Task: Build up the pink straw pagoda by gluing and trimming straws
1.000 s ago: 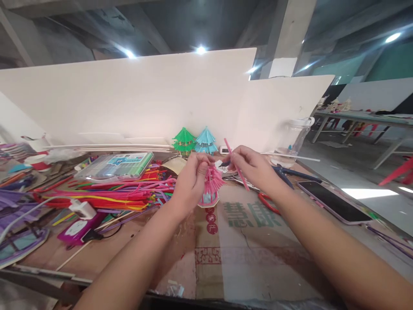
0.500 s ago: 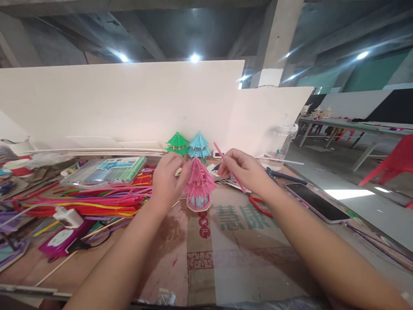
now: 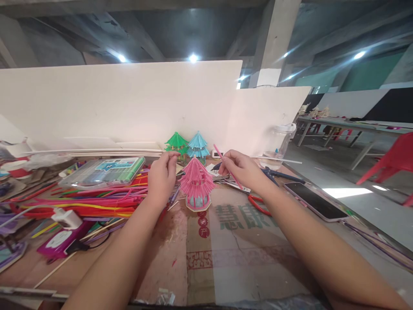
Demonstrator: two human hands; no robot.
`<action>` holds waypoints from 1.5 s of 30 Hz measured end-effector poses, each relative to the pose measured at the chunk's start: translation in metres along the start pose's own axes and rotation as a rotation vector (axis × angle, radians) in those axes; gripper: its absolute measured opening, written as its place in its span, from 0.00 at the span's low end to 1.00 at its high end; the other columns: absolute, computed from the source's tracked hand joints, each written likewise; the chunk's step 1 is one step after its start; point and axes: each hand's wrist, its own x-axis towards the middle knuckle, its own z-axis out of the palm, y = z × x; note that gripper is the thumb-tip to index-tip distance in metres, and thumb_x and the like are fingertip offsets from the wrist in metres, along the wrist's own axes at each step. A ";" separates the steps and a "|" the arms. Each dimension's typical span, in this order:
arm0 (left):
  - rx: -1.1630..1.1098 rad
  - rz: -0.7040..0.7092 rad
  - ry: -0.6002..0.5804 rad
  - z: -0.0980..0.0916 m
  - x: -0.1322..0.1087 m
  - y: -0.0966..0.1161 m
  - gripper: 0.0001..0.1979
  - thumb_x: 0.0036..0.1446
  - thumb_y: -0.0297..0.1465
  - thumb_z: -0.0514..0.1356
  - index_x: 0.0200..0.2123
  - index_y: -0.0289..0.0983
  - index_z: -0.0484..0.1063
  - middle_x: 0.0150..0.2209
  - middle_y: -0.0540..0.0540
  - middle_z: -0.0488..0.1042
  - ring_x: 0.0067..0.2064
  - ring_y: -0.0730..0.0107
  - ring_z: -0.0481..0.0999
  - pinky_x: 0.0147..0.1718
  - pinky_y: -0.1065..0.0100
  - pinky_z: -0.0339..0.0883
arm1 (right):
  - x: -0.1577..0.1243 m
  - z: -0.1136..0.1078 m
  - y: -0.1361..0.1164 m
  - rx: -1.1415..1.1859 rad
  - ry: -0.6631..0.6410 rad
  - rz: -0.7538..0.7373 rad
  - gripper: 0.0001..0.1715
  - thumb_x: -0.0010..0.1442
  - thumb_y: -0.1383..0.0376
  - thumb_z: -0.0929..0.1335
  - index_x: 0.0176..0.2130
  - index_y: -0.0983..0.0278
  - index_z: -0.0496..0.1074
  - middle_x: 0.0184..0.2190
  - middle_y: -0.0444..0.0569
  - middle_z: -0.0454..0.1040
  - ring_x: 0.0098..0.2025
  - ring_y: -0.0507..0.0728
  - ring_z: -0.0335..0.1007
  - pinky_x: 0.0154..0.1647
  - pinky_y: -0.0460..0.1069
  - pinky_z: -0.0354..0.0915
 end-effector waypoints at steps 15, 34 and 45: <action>-0.227 0.155 -0.322 0.021 -0.007 -0.005 0.22 0.62 0.33 0.48 0.58 0.33 0.59 0.60 0.37 0.63 0.61 0.63 0.61 0.60 0.56 0.54 | -0.005 0.017 -0.003 -0.217 -0.085 -0.014 0.16 0.63 0.60 0.59 0.27 0.63 0.66 0.23 0.43 0.72 0.24 0.50 0.63 0.27 0.45 0.55; -0.337 -0.093 -0.196 0.015 -0.007 0.013 0.12 0.58 0.30 0.55 0.43 0.35 0.74 0.45 0.44 0.78 0.48 0.64 0.75 0.50 0.62 0.67 | -0.013 0.031 -0.015 -0.311 -0.047 -0.081 0.11 0.59 0.62 0.60 0.26 0.62 0.61 0.22 0.43 0.67 0.24 0.52 0.60 0.27 0.46 0.52; -0.322 0.057 -0.129 0.016 -0.008 0.012 0.09 0.57 0.30 0.55 0.38 0.38 0.74 0.42 0.45 0.76 0.46 0.66 0.74 0.49 0.62 0.67 | -0.015 0.038 -0.015 -0.318 -0.081 -0.097 0.10 0.57 0.65 0.61 0.25 0.62 0.62 0.21 0.43 0.68 0.24 0.51 0.61 0.26 0.46 0.52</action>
